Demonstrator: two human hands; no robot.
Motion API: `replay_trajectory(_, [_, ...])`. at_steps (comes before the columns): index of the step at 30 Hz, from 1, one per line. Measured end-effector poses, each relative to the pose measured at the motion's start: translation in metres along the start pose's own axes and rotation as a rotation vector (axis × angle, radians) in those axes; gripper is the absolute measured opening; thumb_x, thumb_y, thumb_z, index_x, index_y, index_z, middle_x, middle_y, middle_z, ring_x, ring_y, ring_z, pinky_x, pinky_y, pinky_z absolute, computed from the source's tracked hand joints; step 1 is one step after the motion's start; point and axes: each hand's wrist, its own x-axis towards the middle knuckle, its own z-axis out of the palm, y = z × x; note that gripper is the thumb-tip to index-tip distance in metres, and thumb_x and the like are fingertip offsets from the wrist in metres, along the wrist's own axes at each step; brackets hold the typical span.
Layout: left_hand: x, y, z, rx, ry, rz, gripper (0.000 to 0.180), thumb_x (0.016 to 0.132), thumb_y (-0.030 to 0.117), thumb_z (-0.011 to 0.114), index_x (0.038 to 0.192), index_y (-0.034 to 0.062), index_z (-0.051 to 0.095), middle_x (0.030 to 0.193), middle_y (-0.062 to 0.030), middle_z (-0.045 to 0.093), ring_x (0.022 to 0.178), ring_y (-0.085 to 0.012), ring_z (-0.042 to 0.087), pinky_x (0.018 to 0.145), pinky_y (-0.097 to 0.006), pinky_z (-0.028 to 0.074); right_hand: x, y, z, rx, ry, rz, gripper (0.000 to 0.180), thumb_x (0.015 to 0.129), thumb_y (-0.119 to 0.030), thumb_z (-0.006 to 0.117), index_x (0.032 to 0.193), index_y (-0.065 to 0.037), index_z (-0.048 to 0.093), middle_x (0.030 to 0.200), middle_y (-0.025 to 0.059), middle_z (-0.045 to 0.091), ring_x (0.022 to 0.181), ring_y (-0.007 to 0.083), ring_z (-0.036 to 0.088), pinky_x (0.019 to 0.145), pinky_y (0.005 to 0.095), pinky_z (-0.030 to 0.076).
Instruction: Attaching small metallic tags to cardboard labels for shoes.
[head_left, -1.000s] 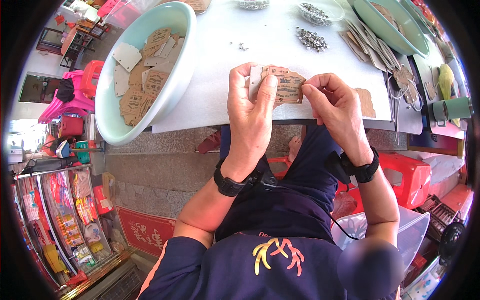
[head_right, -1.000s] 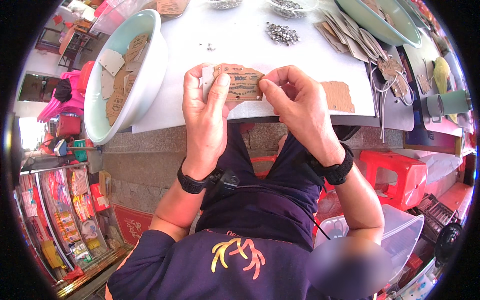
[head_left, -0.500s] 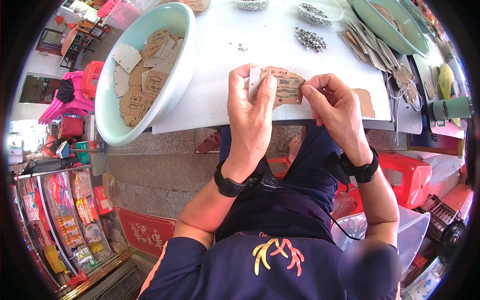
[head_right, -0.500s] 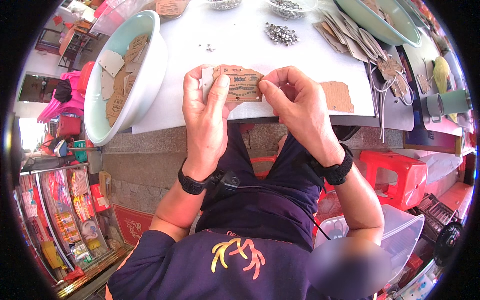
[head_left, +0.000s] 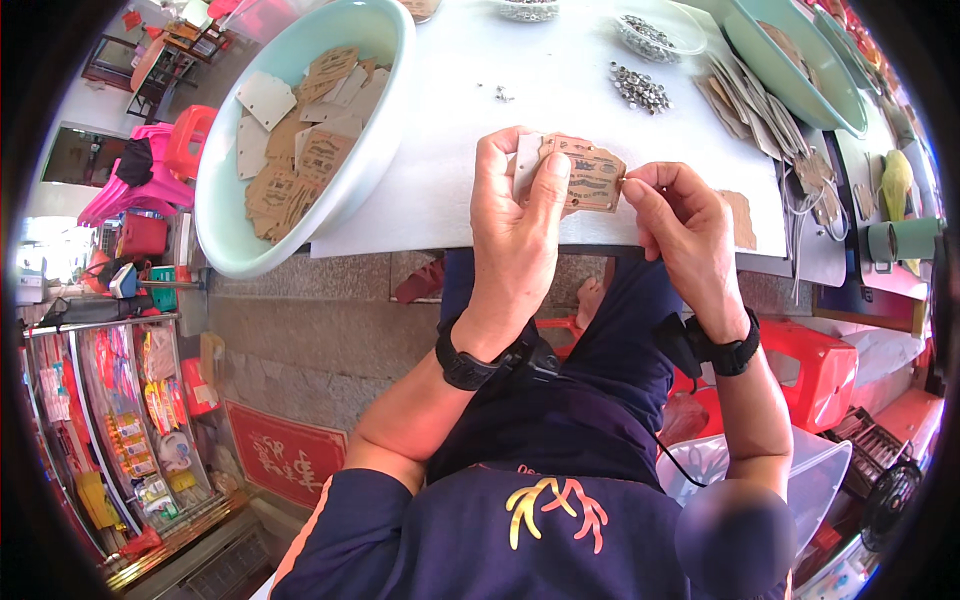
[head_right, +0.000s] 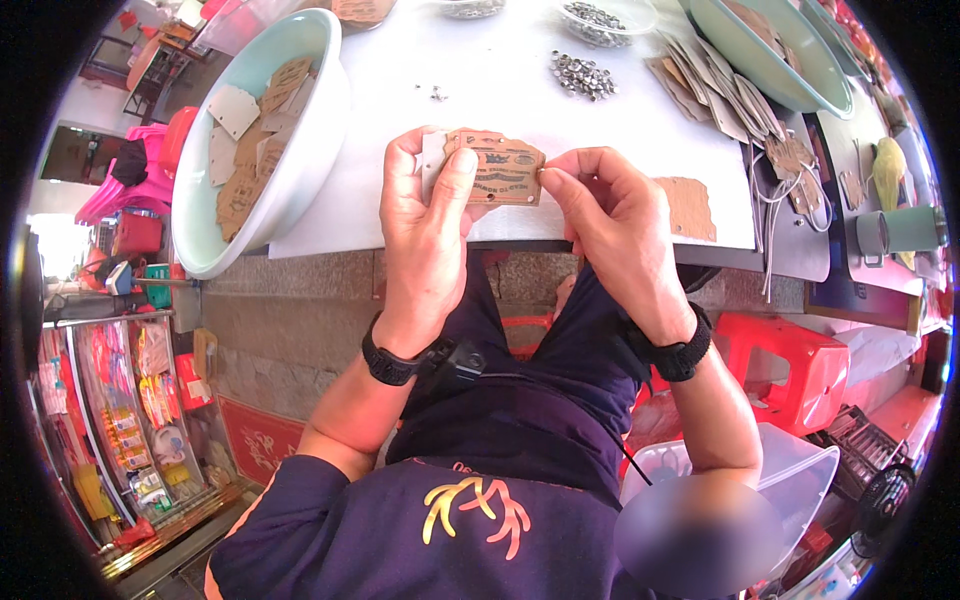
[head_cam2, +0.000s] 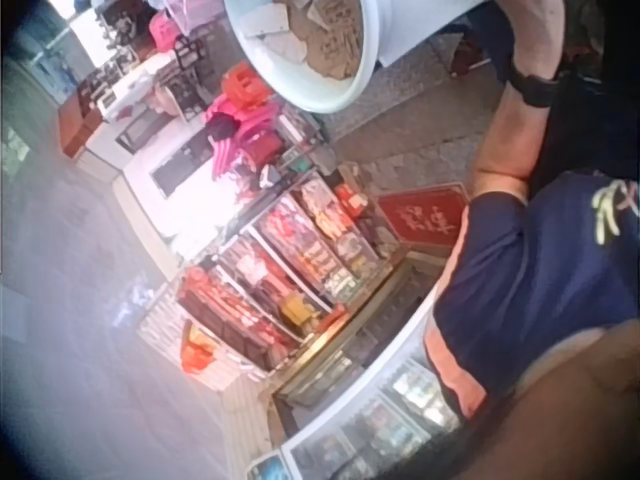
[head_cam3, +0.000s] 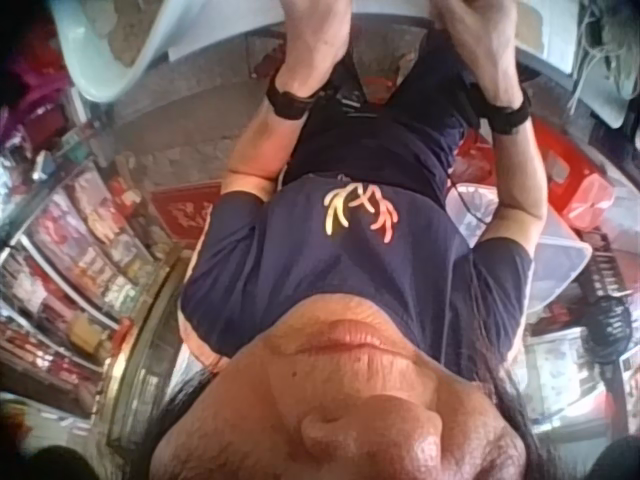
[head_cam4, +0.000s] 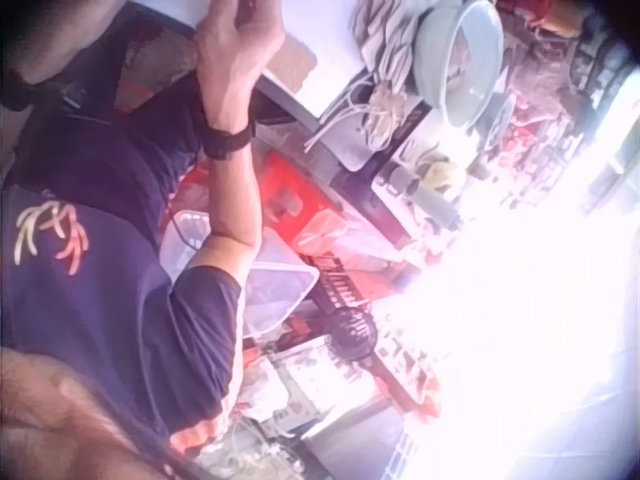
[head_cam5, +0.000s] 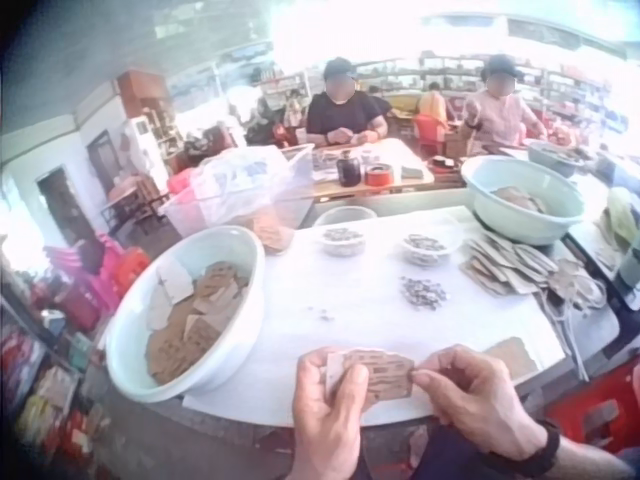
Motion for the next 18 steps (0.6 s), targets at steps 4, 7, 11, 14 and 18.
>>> replay_trajectory(4, [-0.0007,-0.0007,0.0007,-0.009,0.006,0.001,0.022,0.099,0.009,0.052,0.119,0.0065,0.042,0.112,-0.0131,0.061,0.101,-0.0168,0.063,0.084,-0.033,0.056,-0.0004,0.003,-0.001,0.004,0.005,0.004,0.018,0.094,-0.021,0.064,0.1,-0.003,0.063,0.067,-0.0057,0.054,0.058,0.0009,0.047,0.049,0.0174,0.039])
replay_trajectory(7, [-0.0013,0.0022,0.003,-0.004,0.007,0.017,0.022,0.1,0.008,0.051,0.119,0.004,0.041,0.11,-0.011,0.057,0.097,-0.013,0.06,0.081,-0.029,0.053,-0.0008,-0.0002,0.0003,-0.004,0.011,0.023,0.018,0.095,-0.021,0.064,0.1,-0.003,0.063,0.066,-0.0059,0.053,0.057,0.0008,0.046,0.049,0.0175,0.039])
replay_trajectory(11, [-0.0021,0.0009,0.0045,0.106,-0.004,0.115,0.023,0.1,0.008,0.05,0.119,0.0011,0.039,0.107,-0.0085,0.05,0.093,-0.0102,0.056,0.078,-0.025,0.05,-0.0003,-0.0006,0.002,-0.055,0.009,0.02,0.019,0.095,-0.022,0.064,0.1,-0.003,0.063,0.066,-0.0058,0.053,0.057,0.0006,0.046,0.049,0.0176,0.039])
replay_trajectory(14, [-0.0044,0.0053,0.0063,0.168,-0.02,0.126,0.023,0.1,0.007,0.05,0.119,0.0002,0.039,0.106,-0.0086,0.048,0.092,-0.0103,0.055,0.078,-0.026,0.05,0.0005,-0.0007,0.0018,-0.054,0.008,0.017,0.02,0.095,-0.022,0.064,0.1,-0.003,0.063,0.066,-0.0057,0.053,0.057,0.0007,0.047,0.049,0.0175,0.039])
replay_trajectory(18, [-0.0052,0.0066,0.0067,0.2,-0.016,0.155,0.023,0.1,0.007,0.05,0.118,-0.0004,0.039,0.107,-0.0092,0.047,0.092,-0.01,0.053,0.078,-0.026,0.051,0.0008,-0.0022,0.0016,-0.047,0.005,0.029,0.018,0.095,-0.02,0.063,0.099,-0.003,0.063,0.066,-0.0057,0.053,0.057,0.0007,0.047,0.048,0.0173,0.039])
